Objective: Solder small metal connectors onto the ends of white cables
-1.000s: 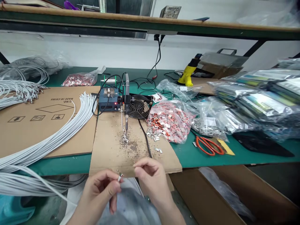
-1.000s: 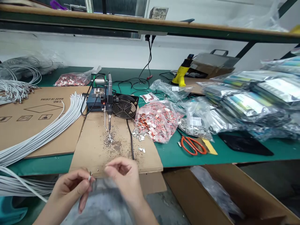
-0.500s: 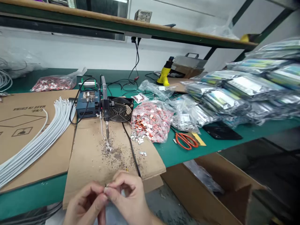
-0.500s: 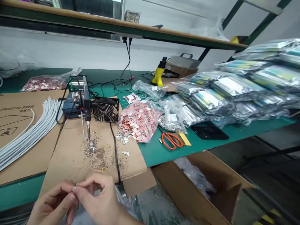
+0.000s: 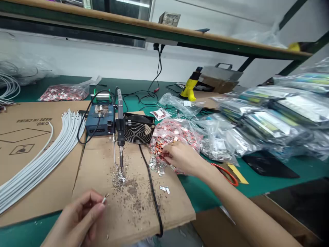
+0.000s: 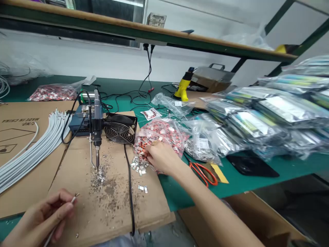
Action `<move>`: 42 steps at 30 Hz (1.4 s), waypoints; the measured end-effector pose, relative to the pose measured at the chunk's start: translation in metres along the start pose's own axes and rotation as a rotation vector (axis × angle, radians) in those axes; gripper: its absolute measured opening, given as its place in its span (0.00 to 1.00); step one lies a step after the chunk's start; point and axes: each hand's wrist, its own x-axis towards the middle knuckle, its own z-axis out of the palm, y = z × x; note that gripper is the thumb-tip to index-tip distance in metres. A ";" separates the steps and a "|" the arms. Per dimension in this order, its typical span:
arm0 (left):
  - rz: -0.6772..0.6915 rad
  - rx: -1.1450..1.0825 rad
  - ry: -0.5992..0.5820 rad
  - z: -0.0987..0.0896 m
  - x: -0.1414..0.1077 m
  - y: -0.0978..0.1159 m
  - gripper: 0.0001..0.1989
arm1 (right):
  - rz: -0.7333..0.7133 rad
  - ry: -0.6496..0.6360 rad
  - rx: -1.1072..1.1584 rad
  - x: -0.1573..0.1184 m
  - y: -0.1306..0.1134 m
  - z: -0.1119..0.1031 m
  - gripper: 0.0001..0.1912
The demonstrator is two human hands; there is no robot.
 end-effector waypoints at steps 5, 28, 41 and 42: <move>0.047 0.446 -0.224 -0.018 0.027 0.024 0.20 | -0.009 0.051 0.082 -0.010 -0.004 -0.006 0.04; -0.020 0.276 -0.457 -0.009 0.067 0.047 0.23 | 0.338 -0.439 1.843 0.014 -0.107 0.039 0.19; -0.148 0.243 -0.465 -0.010 0.067 0.047 0.27 | 0.384 -0.416 1.866 0.014 -0.109 0.034 0.19; -0.143 0.234 -0.467 -0.009 0.067 0.048 0.25 | 0.374 -0.413 1.867 0.014 -0.109 0.034 0.19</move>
